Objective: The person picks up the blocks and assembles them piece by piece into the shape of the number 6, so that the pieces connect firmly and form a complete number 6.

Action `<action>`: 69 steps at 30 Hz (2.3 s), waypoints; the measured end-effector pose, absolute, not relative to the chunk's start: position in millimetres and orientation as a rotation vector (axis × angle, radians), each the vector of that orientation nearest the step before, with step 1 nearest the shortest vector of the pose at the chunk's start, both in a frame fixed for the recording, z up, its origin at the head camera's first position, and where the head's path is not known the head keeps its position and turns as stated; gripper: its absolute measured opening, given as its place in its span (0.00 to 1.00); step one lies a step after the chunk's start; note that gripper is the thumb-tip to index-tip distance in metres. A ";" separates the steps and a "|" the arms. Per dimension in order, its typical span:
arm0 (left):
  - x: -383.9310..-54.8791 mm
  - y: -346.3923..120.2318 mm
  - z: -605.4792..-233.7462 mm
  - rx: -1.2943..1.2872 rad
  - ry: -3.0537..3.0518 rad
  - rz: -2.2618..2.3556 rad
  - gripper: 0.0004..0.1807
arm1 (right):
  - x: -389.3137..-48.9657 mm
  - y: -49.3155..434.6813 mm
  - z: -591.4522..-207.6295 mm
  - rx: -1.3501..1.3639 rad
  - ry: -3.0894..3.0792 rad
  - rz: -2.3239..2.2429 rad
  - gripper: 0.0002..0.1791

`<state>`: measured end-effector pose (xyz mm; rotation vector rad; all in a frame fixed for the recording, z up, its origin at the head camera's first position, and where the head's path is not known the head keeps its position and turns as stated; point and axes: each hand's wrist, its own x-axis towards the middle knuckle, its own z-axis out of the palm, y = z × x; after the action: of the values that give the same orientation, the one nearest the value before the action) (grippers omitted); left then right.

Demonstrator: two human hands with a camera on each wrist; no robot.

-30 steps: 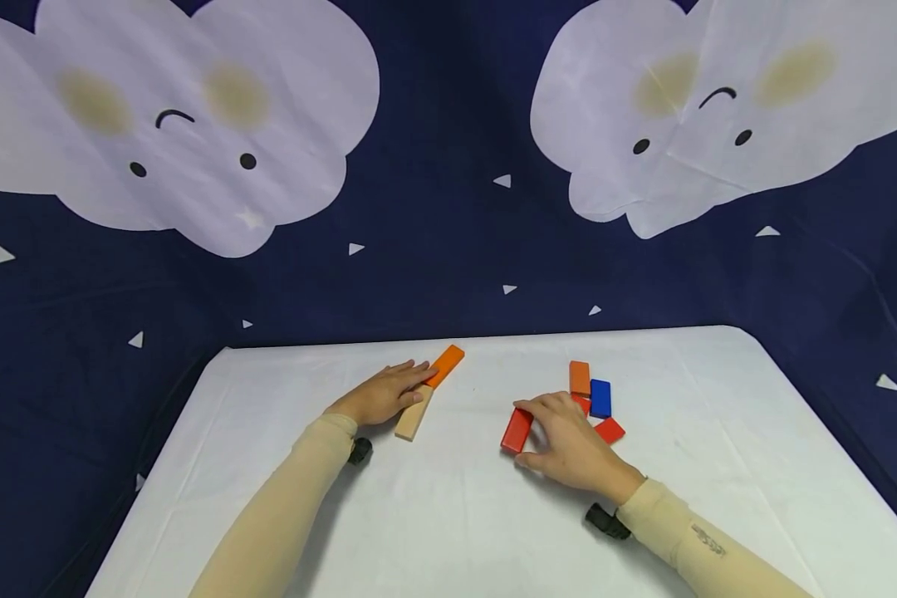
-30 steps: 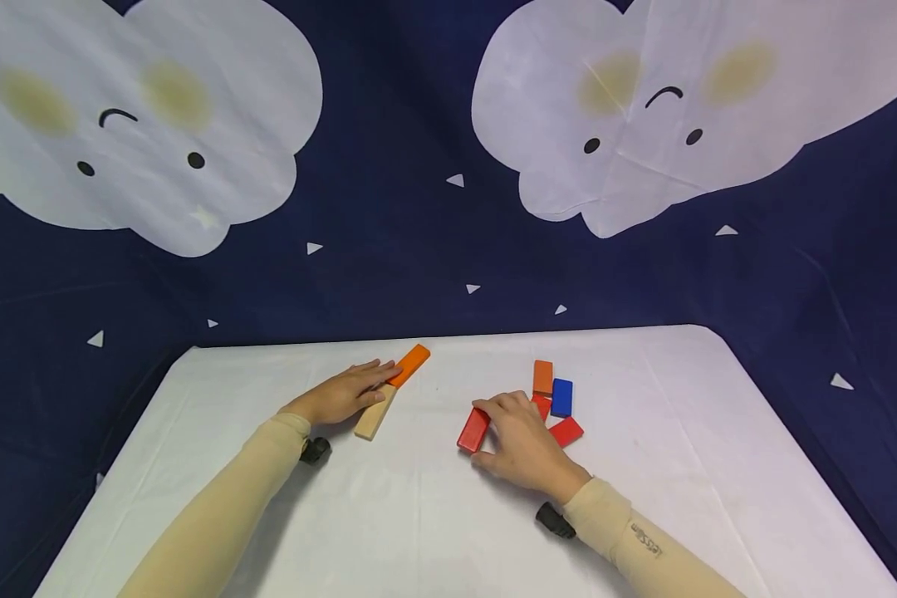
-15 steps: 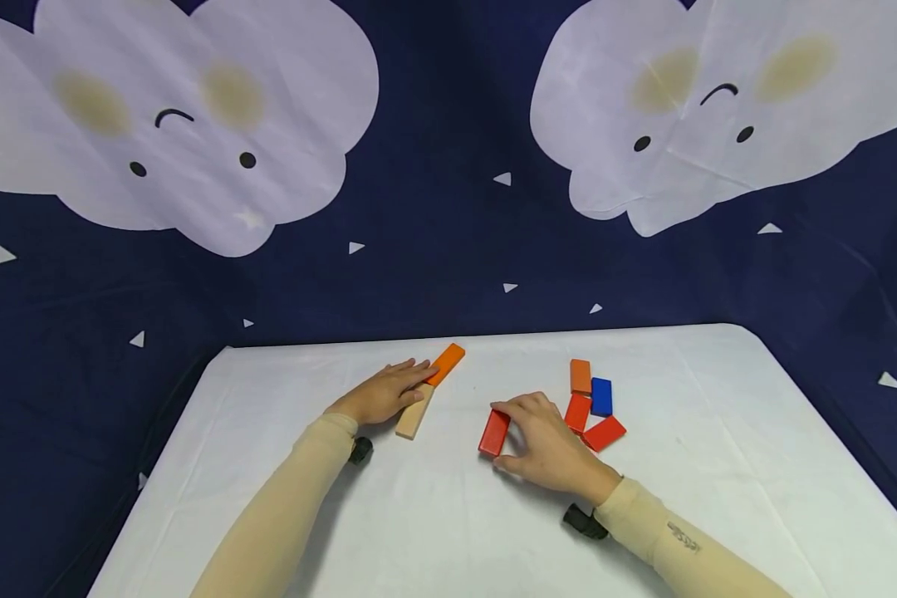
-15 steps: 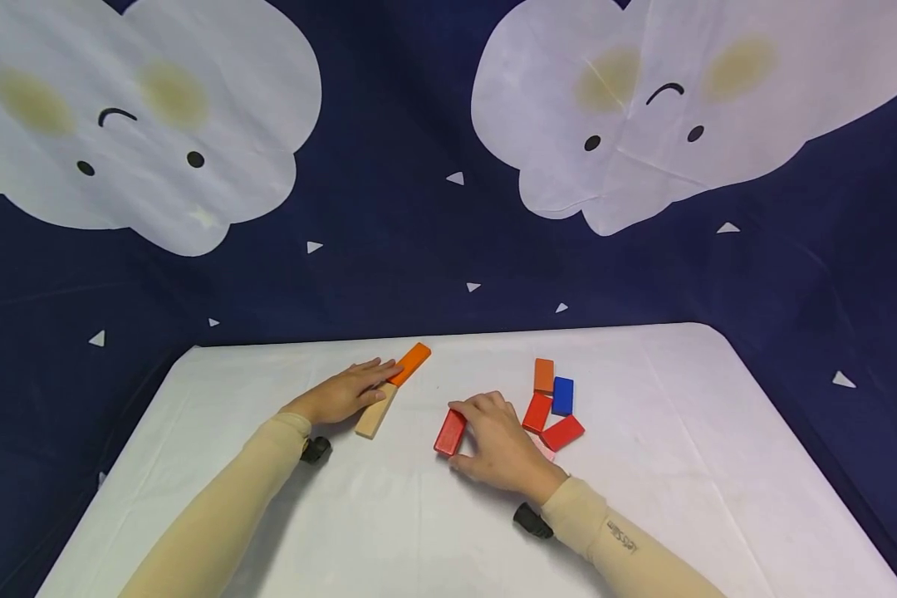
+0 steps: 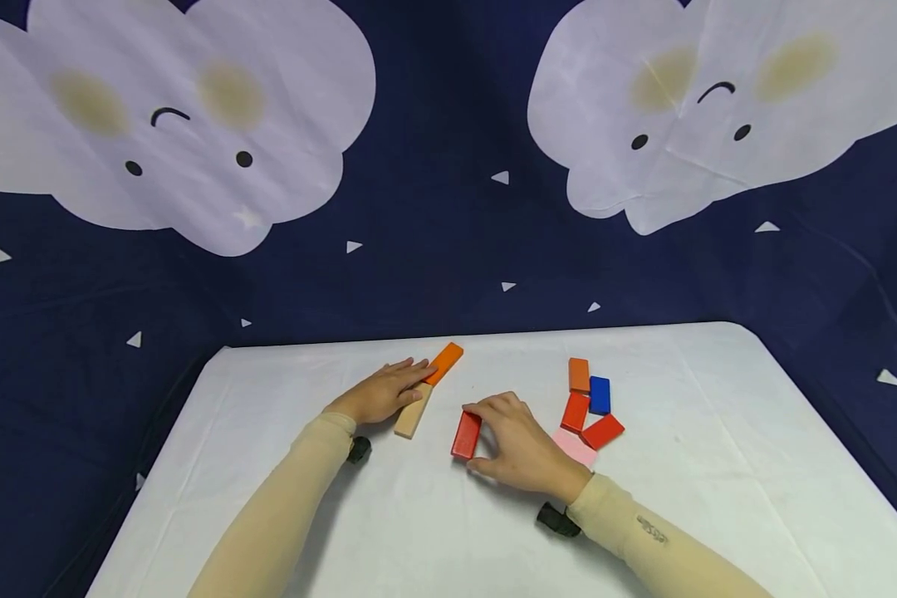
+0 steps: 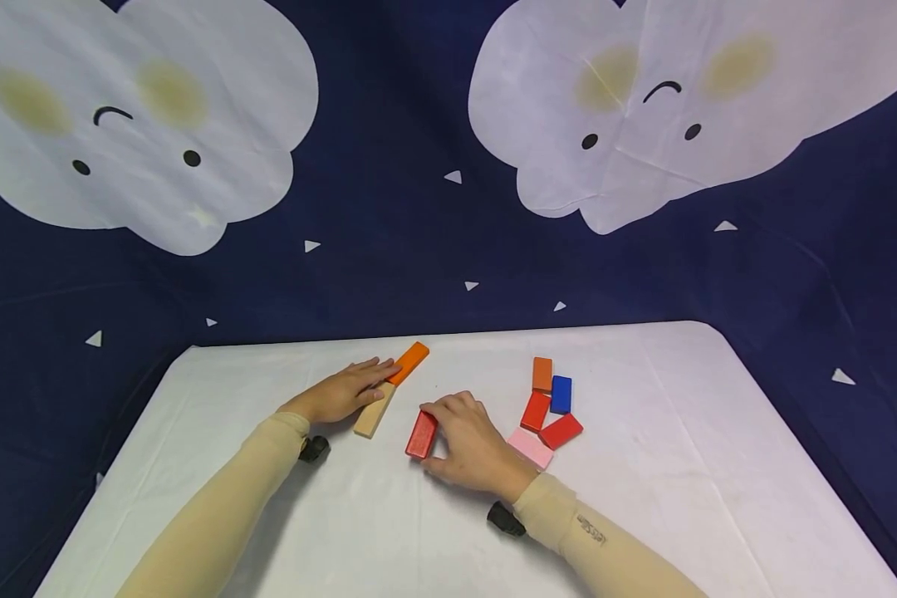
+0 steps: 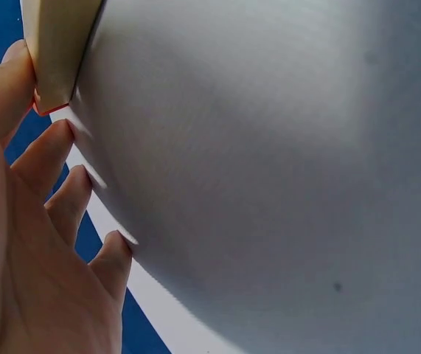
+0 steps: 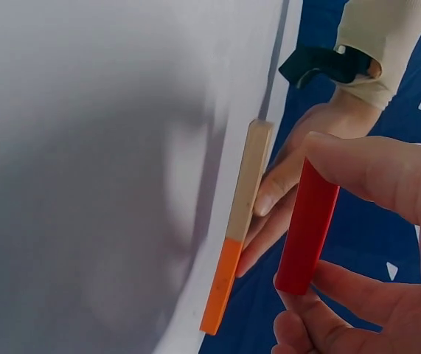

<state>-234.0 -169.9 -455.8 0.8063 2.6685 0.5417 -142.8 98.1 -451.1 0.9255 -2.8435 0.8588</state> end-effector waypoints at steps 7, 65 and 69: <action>-234.1 -170.4 -456.3 0.808 2.668 0.544 0.30 | -142.8 86.3 -453.6 0.979 -2.837 0.838 0.39; -235.4 -171.7 -457.8 0.890 2.668 0.539 0.29 | -146.0 11.8 -465.0 1.156 -2.903 0.693 0.36; -235.9 -171.6 -459.8 0.888 2.669 0.539 0.29 | -146.8 9.7 -466.8 1.157 -2.899 0.680 0.35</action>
<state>-235.9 -171.6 -459.8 0.8883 2.6687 0.5391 -146.8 9.7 -466.8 1.1574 -2.8987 0.6800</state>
